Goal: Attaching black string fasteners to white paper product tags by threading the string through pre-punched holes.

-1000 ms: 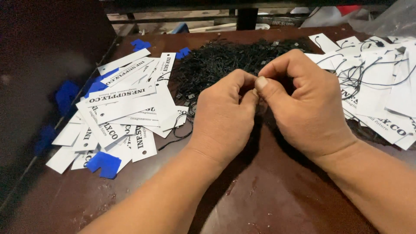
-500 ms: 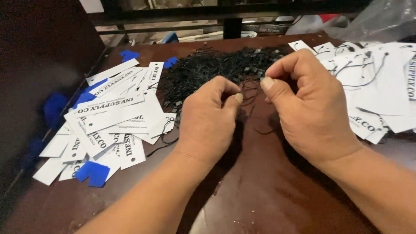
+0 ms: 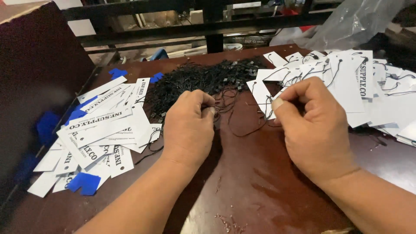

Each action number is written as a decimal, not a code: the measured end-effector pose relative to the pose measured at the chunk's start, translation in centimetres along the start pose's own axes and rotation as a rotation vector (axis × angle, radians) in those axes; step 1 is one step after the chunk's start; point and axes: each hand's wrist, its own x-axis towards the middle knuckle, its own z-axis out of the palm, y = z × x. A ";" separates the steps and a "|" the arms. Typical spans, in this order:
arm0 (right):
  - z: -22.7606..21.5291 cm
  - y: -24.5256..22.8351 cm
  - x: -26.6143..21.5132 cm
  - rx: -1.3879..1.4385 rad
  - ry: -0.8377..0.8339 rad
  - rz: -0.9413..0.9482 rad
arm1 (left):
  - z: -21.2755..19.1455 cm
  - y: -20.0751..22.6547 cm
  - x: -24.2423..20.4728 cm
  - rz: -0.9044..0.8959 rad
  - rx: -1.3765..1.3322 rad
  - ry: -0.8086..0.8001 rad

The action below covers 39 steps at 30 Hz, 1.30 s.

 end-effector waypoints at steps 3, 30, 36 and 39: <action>-0.1 0.4 0.4 0.081 0.082 0.055 | 0.2 -0.4 0.1 0.061 -0.002 0.075; 0.0 0.2 0.0 0.140 0.084 0.185 | 0.5 0.2 0.3 -0.128 0.125 0.095; 0.3 0.7 0.1 0.226 0.057 0.119 | 0.4 0.4 0.3 -0.132 0.119 0.075; 0.3 0.1 -0.1 0.129 0.028 0.135 | 0.3 0.3 0.3 -0.139 0.085 0.088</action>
